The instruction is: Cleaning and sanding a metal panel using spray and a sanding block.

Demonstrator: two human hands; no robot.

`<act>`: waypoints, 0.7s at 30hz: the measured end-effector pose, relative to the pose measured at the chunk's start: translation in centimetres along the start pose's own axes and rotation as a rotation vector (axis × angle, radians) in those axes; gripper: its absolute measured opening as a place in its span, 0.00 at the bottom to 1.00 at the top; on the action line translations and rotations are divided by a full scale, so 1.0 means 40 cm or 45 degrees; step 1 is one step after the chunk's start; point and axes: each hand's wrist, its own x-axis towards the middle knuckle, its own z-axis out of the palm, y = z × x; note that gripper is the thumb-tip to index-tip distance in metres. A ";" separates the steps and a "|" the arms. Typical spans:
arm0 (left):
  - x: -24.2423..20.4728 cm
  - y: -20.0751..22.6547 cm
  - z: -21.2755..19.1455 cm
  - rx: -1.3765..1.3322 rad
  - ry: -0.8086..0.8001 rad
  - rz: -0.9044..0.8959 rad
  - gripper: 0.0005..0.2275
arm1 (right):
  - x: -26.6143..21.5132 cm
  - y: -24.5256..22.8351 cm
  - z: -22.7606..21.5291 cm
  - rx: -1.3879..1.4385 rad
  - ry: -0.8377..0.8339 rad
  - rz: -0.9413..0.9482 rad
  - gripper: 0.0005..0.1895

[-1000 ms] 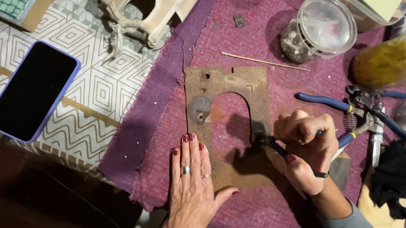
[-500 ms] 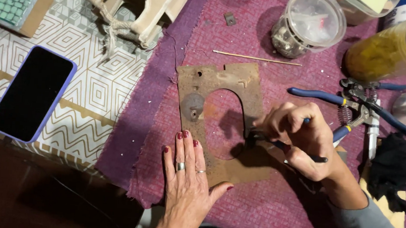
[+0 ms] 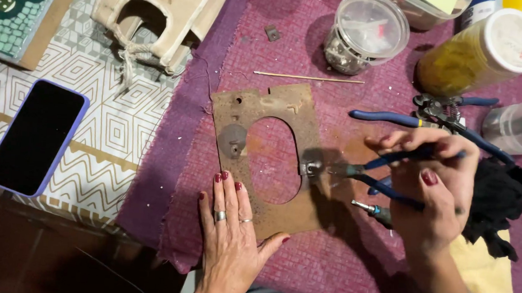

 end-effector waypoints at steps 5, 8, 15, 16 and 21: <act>0.001 0.002 -0.002 0.004 0.032 0.005 0.53 | -0.036 0.034 0.038 -0.058 0.270 0.056 0.28; 0.004 0.001 -0.003 -0.003 0.040 -0.005 0.53 | -0.040 0.068 0.067 -0.144 0.317 0.020 0.32; 0.001 -0.003 -0.004 -0.014 0.038 -0.011 0.53 | -0.043 0.105 0.127 -0.310 0.272 -0.176 0.23; 0.000 -0.004 -0.004 -0.018 0.039 -0.018 0.53 | -0.044 0.104 0.133 -0.313 0.265 -0.173 0.23; -0.002 -0.008 0.003 -0.075 0.032 -0.012 0.51 | -0.044 0.103 0.146 -0.426 0.226 -0.187 0.20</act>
